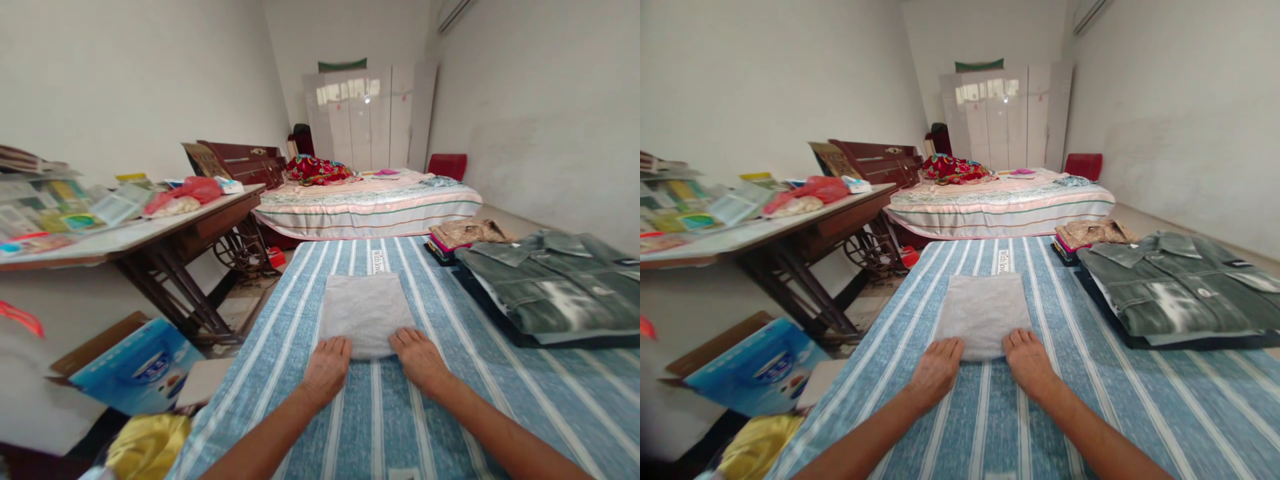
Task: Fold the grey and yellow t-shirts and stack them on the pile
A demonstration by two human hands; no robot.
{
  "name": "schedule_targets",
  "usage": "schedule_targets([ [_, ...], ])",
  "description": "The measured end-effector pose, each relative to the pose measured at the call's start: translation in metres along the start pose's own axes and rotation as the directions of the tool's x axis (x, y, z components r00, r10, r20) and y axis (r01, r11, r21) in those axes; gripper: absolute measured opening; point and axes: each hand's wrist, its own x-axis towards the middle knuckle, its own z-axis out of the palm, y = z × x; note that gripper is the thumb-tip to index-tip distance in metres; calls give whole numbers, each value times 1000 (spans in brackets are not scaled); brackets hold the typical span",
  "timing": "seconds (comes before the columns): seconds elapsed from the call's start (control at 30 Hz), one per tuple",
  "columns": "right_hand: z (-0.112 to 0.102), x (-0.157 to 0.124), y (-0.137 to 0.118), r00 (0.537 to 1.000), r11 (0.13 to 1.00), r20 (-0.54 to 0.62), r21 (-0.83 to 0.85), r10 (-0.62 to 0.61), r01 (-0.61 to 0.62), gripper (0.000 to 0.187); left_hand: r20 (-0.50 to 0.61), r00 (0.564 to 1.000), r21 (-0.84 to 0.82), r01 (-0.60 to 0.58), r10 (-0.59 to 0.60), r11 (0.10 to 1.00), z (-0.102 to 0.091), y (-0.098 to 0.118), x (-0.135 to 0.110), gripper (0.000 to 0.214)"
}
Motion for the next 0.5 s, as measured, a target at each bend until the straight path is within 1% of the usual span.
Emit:
schedule_targets([
  [0.07, -9, 4, 2, 1000, 1000, 11, 8, -3, 3, 31, 6, 1000, 17, -25, 25, 1000, -6, -4, 3, 29],
  [0.17, -25, 5, 5, 1000, 1000, -20, -7, -9, 9, 28, 8, 999, 55, -32, 32, 998, -27, -5, 5, 28],
  [0.23, -33, -5, 8, 995, 999, -91, -29, -29, 27, 28, -4, 1000, 73, -25, 26, 997, -43, 2, -2, 29],
  [0.3, -34, -27, 8, 974, 997, -213, -53, -73, 63, 30, -5, 999, 75, -45, 45, 996, -51, 15, -20, 29],
  [0.37, -25, -59, 6, 927, 992, -354, -69, -126, 108, 34, -4, 994, 69, -105, 105, 992, -45, 31, -47, 30],
  [0.43, -10, -93, 1, 878, 984, -446, -61, -175, 165, 35, -32, 980, 66, -192, 194, 979, -28, 48, -76, 32],
  [0.47, -2, -108, -2, 867, 981, -459, -64, -192, 184, 36, -59, 970, 64, -233, 237, 970, -18, 54, -89, 31],
  [0.5, 5, -121, -5, 859, 979, -469, -72, -203, 192, 37, -76, 967, 60, -240, 244, 969, -8, 59, -99, 30],
])
